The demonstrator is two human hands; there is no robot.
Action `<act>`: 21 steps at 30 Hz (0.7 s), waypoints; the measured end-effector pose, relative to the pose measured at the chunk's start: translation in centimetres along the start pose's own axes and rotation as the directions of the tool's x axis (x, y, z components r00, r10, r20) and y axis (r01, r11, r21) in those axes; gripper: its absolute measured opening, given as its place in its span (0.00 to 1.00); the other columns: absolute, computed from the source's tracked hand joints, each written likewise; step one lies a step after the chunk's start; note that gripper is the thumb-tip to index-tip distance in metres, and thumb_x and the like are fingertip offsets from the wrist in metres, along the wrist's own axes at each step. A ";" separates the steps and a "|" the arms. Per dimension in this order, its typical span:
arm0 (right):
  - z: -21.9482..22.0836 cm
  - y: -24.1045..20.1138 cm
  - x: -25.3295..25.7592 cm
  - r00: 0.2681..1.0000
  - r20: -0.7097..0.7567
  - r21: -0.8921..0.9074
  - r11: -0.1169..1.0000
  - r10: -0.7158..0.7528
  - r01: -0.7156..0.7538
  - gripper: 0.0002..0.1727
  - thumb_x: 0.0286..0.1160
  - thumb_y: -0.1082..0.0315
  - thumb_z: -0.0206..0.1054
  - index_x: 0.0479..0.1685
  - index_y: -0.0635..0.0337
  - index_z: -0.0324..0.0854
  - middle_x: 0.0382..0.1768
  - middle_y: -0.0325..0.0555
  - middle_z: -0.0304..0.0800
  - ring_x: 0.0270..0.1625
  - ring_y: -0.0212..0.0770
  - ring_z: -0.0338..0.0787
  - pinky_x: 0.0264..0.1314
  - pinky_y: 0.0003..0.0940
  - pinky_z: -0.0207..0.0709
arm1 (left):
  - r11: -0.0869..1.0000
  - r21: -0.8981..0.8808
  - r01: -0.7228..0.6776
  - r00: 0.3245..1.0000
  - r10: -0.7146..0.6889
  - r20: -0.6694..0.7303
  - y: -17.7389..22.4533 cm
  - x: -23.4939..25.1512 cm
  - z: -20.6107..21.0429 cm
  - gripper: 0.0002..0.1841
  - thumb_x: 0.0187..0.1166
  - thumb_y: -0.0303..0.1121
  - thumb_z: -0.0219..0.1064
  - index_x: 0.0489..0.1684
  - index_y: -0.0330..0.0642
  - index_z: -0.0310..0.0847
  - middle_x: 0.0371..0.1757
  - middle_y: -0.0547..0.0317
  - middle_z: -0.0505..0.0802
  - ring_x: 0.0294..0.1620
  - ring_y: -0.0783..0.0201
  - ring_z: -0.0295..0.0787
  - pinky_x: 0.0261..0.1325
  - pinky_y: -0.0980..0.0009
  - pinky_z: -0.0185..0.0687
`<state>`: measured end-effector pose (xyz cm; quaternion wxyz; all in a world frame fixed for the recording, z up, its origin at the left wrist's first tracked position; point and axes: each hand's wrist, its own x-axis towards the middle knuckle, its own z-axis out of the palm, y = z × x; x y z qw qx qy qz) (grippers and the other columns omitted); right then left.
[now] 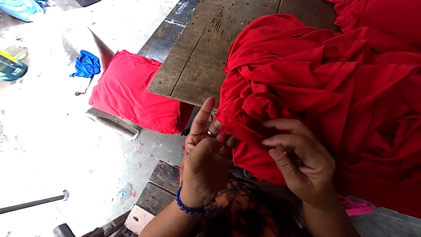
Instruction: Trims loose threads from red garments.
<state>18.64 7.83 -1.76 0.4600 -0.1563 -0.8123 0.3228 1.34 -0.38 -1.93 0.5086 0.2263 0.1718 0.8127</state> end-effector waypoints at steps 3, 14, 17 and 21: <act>-1.1 0.7 1.0 0.975 -0.146 -0.014 0.985 0.171 -0.175 0.15 0.91 0.65 0.54 0.62 0.56 0.84 0.61 0.30 0.86 0.40 0.15 0.79 0.38 0.12 0.73 | 0.989 0.111 -0.102 0.993 0.094 0.070 0.0 0.3 -0.4 0.29 0.74 0.26 0.70 0.78 0.49 0.77 0.63 0.52 0.91 0.61 0.62 0.91 0.68 0.62 0.85; -0.9 -0.4 1.6 0.964 -0.169 -0.007 0.978 0.204 -0.208 0.14 0.93 0.55 0.53 0.57 0.53 0.79 0.44 0.27 0.71 0.35 0.14 0.70 0.34 0.09 0.63 | 0.848 0.449 -0.282 0.946 0.324 -0.018 -1.0 0.7 0.5 0.06 0.79 0.26 0.72 0.47 0.41 0.93 0.43 0.58 0.96 0.43 0.70 0.94 0.48 0.73 0.91; -0.7 -1.3 1.3 0.968 -0.163 -0.011 0.981 0.188 -0.193 0.13 0.87 0.55 0.63 0.57 0.53 0.81 0.50 0.28 0.73 0.48 0.14 0.76 0.48 0.08 0.73 | 0.838 0.466 -0.283 0.935 0.348 -0.059 -1.1 0.6 1.1 0.03 0.80 0.29 0.70 0.44 0.44 0.88 0.37 0.62 0.95 0.37 0.72 0.94 0.44 0.74 0.92; -0.2 -2.4 1.1 0.971 -0.125 0.000 0.978 0.205 -0.207 0.13 0.81 0.55 0.70 0.55 0.52 0.82 0.49 0.29 0.75 0.49 0.16 0.77 0.48 0.08 0.75 | 0.873 0.353 -0.335 0.938 0.345 0.037 -1.4 0.5 0.6 0.04 0.81 0.31 0.70 0.47 0.49 0.89 0.44 0.65 0.94 0.46 0.73 0.93 0.52 0.73 0.91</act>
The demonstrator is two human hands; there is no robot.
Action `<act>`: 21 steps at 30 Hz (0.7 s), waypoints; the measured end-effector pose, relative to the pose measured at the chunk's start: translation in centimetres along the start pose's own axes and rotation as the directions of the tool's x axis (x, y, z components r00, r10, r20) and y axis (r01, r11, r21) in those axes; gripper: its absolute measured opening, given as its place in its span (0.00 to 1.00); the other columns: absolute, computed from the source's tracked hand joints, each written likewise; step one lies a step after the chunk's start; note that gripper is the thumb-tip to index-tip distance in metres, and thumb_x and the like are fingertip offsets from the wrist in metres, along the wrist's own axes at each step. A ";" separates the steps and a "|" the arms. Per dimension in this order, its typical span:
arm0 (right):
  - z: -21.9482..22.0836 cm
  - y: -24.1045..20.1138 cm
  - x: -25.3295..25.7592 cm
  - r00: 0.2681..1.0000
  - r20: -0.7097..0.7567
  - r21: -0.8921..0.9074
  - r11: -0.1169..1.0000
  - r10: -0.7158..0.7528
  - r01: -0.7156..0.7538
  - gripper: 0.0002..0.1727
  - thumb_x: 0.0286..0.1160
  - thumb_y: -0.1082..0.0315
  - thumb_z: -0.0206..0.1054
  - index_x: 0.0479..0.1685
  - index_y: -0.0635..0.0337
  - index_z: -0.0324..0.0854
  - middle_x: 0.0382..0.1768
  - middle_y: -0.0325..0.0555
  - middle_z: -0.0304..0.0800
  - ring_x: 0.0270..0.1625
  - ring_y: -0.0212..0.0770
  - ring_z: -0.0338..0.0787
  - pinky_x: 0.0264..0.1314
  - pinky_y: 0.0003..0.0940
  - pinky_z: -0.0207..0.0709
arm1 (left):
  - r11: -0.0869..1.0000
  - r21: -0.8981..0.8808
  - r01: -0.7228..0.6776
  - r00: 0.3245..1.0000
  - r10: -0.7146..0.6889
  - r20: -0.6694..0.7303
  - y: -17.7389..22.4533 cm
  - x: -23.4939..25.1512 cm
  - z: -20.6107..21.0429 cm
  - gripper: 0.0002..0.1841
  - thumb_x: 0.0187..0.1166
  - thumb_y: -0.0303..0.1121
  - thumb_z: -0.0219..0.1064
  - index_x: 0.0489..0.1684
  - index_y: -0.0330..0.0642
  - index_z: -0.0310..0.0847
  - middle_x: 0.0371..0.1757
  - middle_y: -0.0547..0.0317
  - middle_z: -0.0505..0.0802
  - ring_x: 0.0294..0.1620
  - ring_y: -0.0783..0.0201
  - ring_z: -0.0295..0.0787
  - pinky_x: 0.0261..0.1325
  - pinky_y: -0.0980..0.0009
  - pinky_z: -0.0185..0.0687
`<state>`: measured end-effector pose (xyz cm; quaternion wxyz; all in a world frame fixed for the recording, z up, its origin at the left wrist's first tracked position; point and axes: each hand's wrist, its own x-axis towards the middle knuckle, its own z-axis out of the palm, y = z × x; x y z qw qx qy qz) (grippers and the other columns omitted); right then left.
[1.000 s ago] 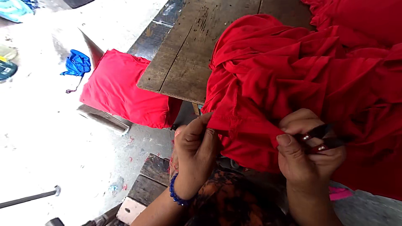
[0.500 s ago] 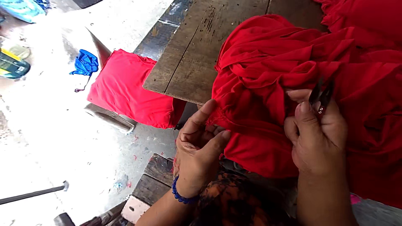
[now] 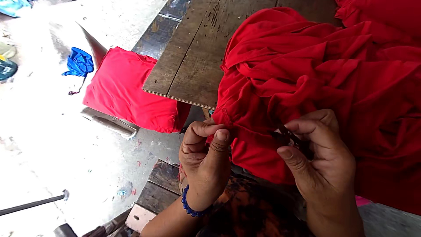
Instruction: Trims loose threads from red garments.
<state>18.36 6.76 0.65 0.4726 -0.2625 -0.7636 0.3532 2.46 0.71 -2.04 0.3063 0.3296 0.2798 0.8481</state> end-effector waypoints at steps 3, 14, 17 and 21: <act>0.4 -0.1 -0.2 0.999 0.030 0.015 1.000 -0.020 0.020 0.13 0.79 0.59 0.73 0.51 0.57 0.82 0.44 0.31 0.80 0.44 0.17 0.81 0.45 0.09 0.79 | 0.997 0.048 -0.061 0.998 0.060 0.016 -0.2 -0.2 0.2 0.04 0.82 0.31 0.70 0.47 0.52 0.87 0.43 0.68 0.93 0.46 0.75 0.91 0.51 0.76 0.89; 1.1 -0.2 -0.5 0.991 -0.005 -0.073 0.988 -0.137 0.137 0.14 0.75 0.65 0.77 0.50 0.63 0.83 0.39 0.35 0.90 0.43 0.19 0.88 0.49 0.13 0.84 | 0.959 0.164 -0.233 0.958 0.198 0.206 -1.2 -1.1 0.4 0.06 0.82 0.30 0.69 0.50 0.53 0.83 0.53 0.70 0.93 0.57 0.75 0.90 0.61 0.76 0.86; 1.1 -0.3 -0.5 0.992 -0.038 -0.060 0.991 -0.120 0.118 0.14 0.73 0.68 0.78 0.51 0.63 0.82 0.40 0.34 0.91 0.43 0.20 0.90 0.50 0.15 0.88 | 0.943 0.194 -0.272 0.943 0.221 0.248 -1.7 -1.2 0.4 0.06 0.83 0.28 0.69 0.50 0.51 0.83 0.55 0.71 0.92 0.59 0.76 0.89 0.62 0.77 0.86; 1.2 -0.7 -0.7 0.991 -0.059 -0.085 0.989 -0.124 0.119 0.15 0.72 0.69 0.78 0.52 0.65 0.83 0.41 0.36 0.92 0.44 0.22 0.91 0.51 0.17 0.89 | 0.931 0.223 -0.287 0.934 0.220 0.283 -1.8 -1.4 0.3 0.06 0.84 0.29 0.68 0.51 0.50 0.82 0.56 0.70 0.92 0.58 0.77 0.89 0.61 0.78 0.86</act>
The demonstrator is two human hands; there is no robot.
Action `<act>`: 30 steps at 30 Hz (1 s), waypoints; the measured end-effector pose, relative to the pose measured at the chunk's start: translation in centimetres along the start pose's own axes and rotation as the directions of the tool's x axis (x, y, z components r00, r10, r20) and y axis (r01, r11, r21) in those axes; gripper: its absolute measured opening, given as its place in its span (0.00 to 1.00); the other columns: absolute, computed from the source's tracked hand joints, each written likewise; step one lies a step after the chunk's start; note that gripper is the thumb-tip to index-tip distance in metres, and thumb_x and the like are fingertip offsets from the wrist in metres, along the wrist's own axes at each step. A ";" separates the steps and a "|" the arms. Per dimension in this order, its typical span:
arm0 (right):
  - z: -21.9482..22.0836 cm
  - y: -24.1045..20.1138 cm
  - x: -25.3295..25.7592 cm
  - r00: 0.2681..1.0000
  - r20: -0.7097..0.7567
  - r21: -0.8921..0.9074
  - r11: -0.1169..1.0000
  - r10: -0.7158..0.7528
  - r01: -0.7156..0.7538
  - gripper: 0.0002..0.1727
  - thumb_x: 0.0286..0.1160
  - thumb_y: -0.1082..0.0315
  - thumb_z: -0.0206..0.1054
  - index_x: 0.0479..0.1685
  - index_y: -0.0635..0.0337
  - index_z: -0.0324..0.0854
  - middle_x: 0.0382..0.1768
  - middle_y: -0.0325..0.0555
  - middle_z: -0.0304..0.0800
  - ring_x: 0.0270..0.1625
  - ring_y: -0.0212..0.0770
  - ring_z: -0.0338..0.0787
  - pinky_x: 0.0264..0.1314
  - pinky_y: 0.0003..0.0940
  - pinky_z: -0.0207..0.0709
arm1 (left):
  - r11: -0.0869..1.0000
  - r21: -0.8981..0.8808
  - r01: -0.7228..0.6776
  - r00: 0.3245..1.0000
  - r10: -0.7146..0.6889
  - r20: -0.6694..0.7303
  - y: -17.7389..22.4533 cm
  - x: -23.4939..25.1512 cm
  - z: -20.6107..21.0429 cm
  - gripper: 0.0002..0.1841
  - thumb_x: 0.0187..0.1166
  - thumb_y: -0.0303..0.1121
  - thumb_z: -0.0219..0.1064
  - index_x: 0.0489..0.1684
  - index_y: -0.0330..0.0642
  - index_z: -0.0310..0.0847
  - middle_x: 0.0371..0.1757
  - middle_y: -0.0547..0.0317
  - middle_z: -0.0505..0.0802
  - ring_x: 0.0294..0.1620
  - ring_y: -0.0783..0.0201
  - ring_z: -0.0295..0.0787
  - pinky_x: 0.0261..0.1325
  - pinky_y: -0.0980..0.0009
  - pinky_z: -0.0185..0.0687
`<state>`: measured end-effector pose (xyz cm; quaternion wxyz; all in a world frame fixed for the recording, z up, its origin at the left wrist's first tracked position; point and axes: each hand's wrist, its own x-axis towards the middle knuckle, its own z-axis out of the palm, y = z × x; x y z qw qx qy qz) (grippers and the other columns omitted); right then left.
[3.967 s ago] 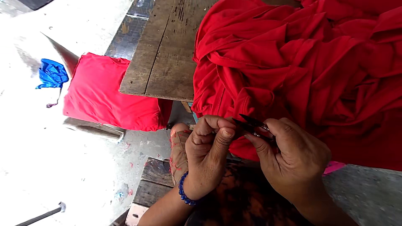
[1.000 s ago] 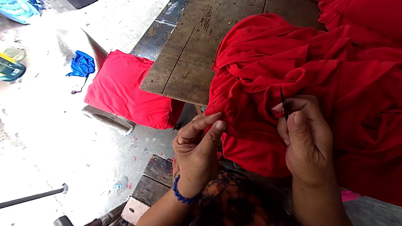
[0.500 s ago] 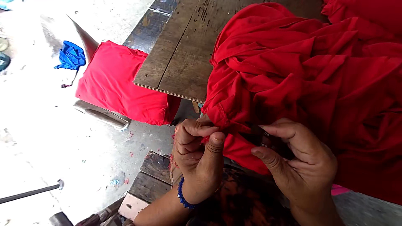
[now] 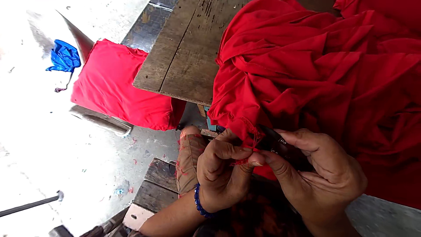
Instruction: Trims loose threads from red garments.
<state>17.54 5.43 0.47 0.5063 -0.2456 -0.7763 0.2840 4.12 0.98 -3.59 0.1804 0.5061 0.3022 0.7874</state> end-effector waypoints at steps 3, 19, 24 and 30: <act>0.0 -0.3 -0.1 1.000 0.006 -0.033 0.999 -0.005 0.005 0.14 0.74 0.68 0.77 0.51 0.66 0.83 0.40 0.37 0.92 0.44 0.21 0.90 0.50 0.15 0.87 | 0.999 0.050 -0.017 1.000 0.016 0.021 0.0 -0.2 -0.1 0.05 0.84 0.29 0.67 0.51 0.50 0.81 0.54 0.72 0.92 0.57 0.79 0.88 0.61 0.80 0.86; -0.1 0.2 -0.3 0.995 -0.040 0.073 0.993 0.096 -0.093 0.10 0.81 0.65 0.69 0.56 0.53 0.78 0.40 0.25 0.84 0.39 0.13 0.81 0.42 0.09 0.78 | 0.989 -0.112 0.100 0.991 -0.109 -0.077 -0.1 -1.2 -0.3 0.05 0.92 0.46 0.54 0.52 0.65 0.74 0.45 0.81 0.88 0.51 0.84 0.86 0.57 0.82 0.82; -0.3 2.4 -0.7 0.994 0.004 0.201 0.974 0.109 -0.108 0.21 0.70 0.45 0.79 0.44 0.38 0.70 0.46 0.20 0.73 0.39 0.10 0.72 0.35 0.05 0.66 | 0.898 -0.366 0.245 0.955 -0.288 -0.067 1.0 -0.5 -0.6 0.13 0.87 0.37 0.63 0.64 0.64 0.72 0.55 0.65 0.95 0.55 0.70 0.93 0.61 0.72 0.86; 0.0 3.7 -1.6 0.999 -0.020 -0.174 0.984 -0.049 0.045 0.13 0.64 0.71 0.76 0.43 0.61 0.77 0.47 0.41 0.74 0.43 0.19 0.76 0.45 0.07 0.73 | 0.959 -0.192 0.207 0.957 -0.239 -0.161 0.9 0.4 -0.4 0.24 0.75 0.17 0.70 0.70 0.45 0.78 0.60 0.58 0.93 0.54 0.67 0.94 0.58 0.70 0.92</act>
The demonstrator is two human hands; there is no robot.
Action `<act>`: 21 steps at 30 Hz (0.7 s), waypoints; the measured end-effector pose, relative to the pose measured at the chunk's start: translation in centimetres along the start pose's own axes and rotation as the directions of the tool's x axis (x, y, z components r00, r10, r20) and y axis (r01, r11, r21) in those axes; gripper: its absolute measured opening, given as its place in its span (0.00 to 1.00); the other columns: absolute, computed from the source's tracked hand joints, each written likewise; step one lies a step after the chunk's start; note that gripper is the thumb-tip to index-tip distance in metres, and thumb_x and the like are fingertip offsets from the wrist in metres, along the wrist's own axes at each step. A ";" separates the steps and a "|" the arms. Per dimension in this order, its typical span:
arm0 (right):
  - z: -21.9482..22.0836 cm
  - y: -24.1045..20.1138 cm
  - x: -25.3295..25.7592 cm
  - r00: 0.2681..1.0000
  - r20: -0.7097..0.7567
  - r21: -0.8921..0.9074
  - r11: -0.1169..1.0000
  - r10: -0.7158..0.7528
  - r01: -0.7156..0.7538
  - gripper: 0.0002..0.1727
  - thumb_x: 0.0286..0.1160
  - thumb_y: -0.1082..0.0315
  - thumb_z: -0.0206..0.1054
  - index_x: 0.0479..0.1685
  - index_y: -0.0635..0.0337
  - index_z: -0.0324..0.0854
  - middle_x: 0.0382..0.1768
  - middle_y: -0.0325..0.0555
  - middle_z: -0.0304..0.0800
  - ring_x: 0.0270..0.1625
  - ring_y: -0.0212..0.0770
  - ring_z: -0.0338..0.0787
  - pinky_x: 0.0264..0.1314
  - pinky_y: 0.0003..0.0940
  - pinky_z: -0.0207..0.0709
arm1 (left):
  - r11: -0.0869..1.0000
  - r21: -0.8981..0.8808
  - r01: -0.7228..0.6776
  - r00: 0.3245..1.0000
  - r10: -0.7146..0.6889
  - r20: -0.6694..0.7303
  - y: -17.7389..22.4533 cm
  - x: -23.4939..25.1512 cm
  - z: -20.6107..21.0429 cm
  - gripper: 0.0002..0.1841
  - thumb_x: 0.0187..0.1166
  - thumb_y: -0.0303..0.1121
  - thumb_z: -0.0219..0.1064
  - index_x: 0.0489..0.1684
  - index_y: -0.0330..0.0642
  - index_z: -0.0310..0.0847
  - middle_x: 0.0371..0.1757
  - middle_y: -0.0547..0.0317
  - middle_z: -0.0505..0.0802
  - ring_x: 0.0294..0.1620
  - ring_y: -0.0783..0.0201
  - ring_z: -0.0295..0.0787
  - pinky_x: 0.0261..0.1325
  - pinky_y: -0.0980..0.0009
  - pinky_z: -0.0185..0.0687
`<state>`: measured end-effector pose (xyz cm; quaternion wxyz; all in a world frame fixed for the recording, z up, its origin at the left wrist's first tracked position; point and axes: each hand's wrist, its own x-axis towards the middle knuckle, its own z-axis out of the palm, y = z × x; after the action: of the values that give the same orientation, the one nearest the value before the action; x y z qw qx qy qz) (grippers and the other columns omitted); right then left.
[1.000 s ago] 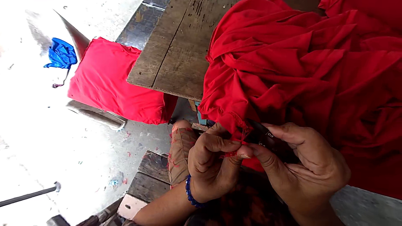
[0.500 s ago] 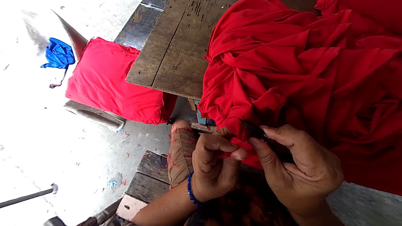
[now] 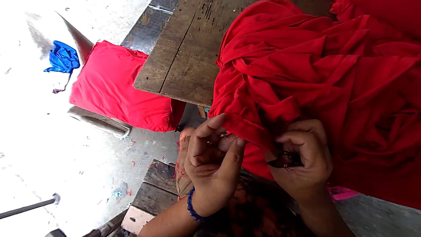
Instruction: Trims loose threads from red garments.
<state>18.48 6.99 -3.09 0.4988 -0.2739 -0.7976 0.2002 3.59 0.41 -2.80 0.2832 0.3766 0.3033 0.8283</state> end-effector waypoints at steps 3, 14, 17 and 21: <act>-0.5 -0.1 0.4 0.999 0.008 -0.019 0.999 -0.050 0.050 0.06 0.76 0.73 0.68 0.46 0.66 0.85 0.48 0.44 0.78 0.49 0.22 0.80 0.53 0.10 0.76 | 0.983 0.162 -0.083 0.996 0.085 -0.003 -0.5 0.7 -0.5 0.21 0.75 0.17 0.71 0.66 0.40 0.85 0.60 0.58 0.94 0.56 0.65 0.94 0.60 0.67 0.92; -2.7 1.5 6.1 0.994 0.094 0.097 0.993 0.055 -0.065 0.08 0.86 0.72 0.61 0.38 0.64 0.81 0.27 0.27 0.75 0.27 0.11 0.71 0.30 0.05 0.66 | 0.952 0.301 0.052 0.977 -0.112 0.183 -0.6 2.0 -1.7 0.08 0.89 0.25 0.59 0.51 0.37 0.86 0.42 0.63 0.91 0.26 0.74 0.88 0.27 0.77 0.90; -2.3 2.2 7.0 0.983 0.076 0.201 0.963 0.168 -0.181 0.10 0.85 0.72 0.61 0.32 0.53 0.78 0.24 0.20 0.72 0.24 0.12 0.68 0.26 0.07 0.62 | 0.942 0.238 0.237 0.943 -0.282 0.176 -0.6 1.9 -2.0 0.10 0.91 0.28 0.56 0.51 0.40 0.85 0.26 0.66 0.90 0.15 0.77 0.82 0.17 0.82 0.82; -2.0 2.1 7.4 0.962 0.079 0.222 0.936 0.261 -0.272 0.13 0.83 0.73 0.62 0.27 0.48 0.76 0.21 0.20 0.70 0.22 0.13 0.68 0.24 0.09 0.60 | 0.956 0.190 0.223 0.947 -0.259 0.191 -1.4 1.7 -2.5 0.07 0.92 0.31 0.56 0.50 0.45 0.81 0.25 0.69 0.87 0.13 0.80 0.78 0.15 0.83 0.80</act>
<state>18.20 13.36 1.57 0.4762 -0.3146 -0.7362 0.3637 0.99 1.84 -4.33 0.3810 0.4459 0.3829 0.7137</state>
